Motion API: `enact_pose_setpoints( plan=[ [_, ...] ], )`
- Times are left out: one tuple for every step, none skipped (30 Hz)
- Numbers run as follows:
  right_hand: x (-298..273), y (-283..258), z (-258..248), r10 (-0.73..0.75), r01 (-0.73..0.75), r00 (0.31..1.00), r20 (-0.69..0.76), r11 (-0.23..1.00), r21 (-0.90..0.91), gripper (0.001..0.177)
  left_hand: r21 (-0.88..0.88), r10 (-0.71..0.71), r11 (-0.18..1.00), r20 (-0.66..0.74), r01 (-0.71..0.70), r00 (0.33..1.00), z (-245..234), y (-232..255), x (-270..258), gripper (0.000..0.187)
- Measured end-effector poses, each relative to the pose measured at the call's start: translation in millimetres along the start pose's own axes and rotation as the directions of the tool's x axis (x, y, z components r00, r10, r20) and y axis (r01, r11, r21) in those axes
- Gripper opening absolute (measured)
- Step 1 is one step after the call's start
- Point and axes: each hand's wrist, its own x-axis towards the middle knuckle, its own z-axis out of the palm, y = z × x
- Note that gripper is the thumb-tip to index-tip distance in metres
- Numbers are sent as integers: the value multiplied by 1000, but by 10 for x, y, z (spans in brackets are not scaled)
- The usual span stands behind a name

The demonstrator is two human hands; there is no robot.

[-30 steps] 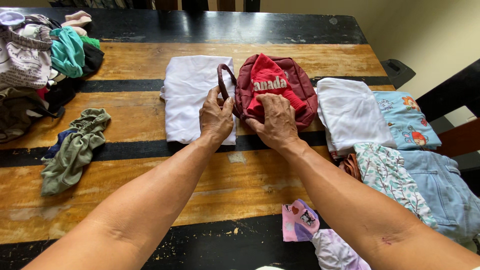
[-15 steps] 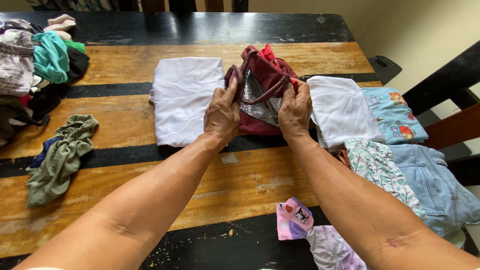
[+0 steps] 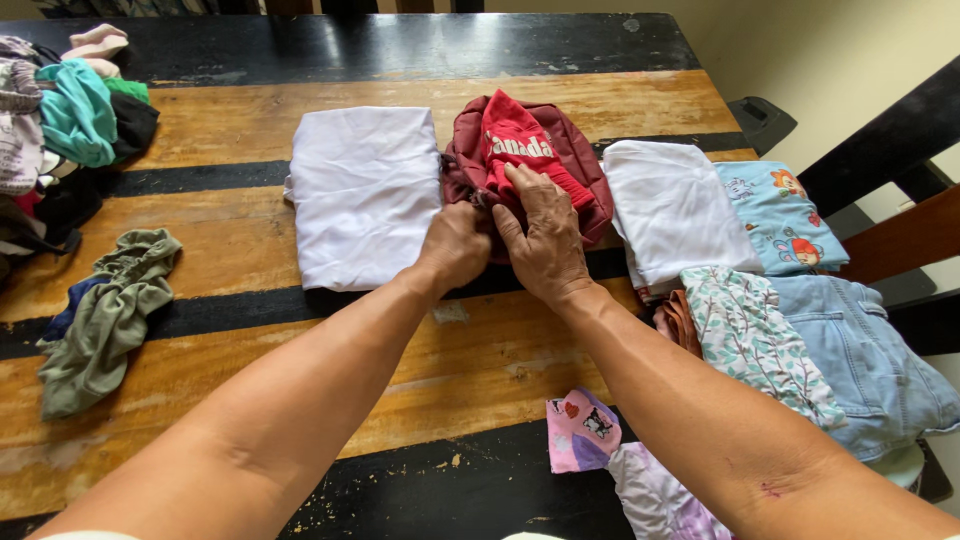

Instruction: The person folds a white collared shirt by hand on a wooden table and then packs clothing items into a maroon backpack.

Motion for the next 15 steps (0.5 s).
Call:
enact_pose_setpoints(
  plan=[
    [-25,-4,33,-2,5,999,39,998,-69,54,-247,-154,957,22,154,988,-40,49,-39,33],
    [-52,-19,73,-2,12,997,77,990,-137,58,-243,-231,946,-37,216,972,-74,86,-57,32],
    [-71,-33,110,0,24,994,113,978,-207,61,-244,-304,930,-95,274,948,-108,108,-48,31],
    [-87,-57,157,-3,38,988,152,973,-229,63,-248,-374,911,-152,331,915,-135,109,-38,31],
    [-109,-85,206,0,48,982,190,966,-252,66,-150,-344,937,-248,315,905,-139,98,-29,33],
    [-120,-97,242,5,60,974,227,959,-276,69,-49,-302,951,-339,304,891,-130,87,-20,35],
    [-123,-88,259,20,52,964,266,964,-259,71,53,-249,953,-422,298,872,-115,87,-13,37],
    [-121,-70,275,34,43,952,305,969,-243,73,103,-220,951,-437,291,872,-93,100,-24,42],
    [-119,-44,289,48,33,938,344,974,-226,75,152,-190,946,-451,285,872,-60,123,-57,49],
    [-105,2,284,30,1,952,306,995,-99,73,201,-160,939,-464,280,871,-35,152,-92,56],
    [-82,59,265,13,-23,963,268,999,33,70,281,-110,931,-397,235,911,-28,175,-127,55],
    [-68,108,233,2,-41,974,228,985,165,68,355,-63,917,-324,183,944,-22,189,-156,54],
    [-60,158,177,24,-43,984,176,994,102,64,427,-15,896,-243,121,970,-18,195,-166,54],
    [-53,204,106,43,-48,992,123,998,39,61,492,58,869,-214,56,975,-8,188,-168,55],
    [-59,227,59,59,-58,996,73,998,-24,58,551,125,835,-181,-5,976,18,162,-179,57]
  ],
)
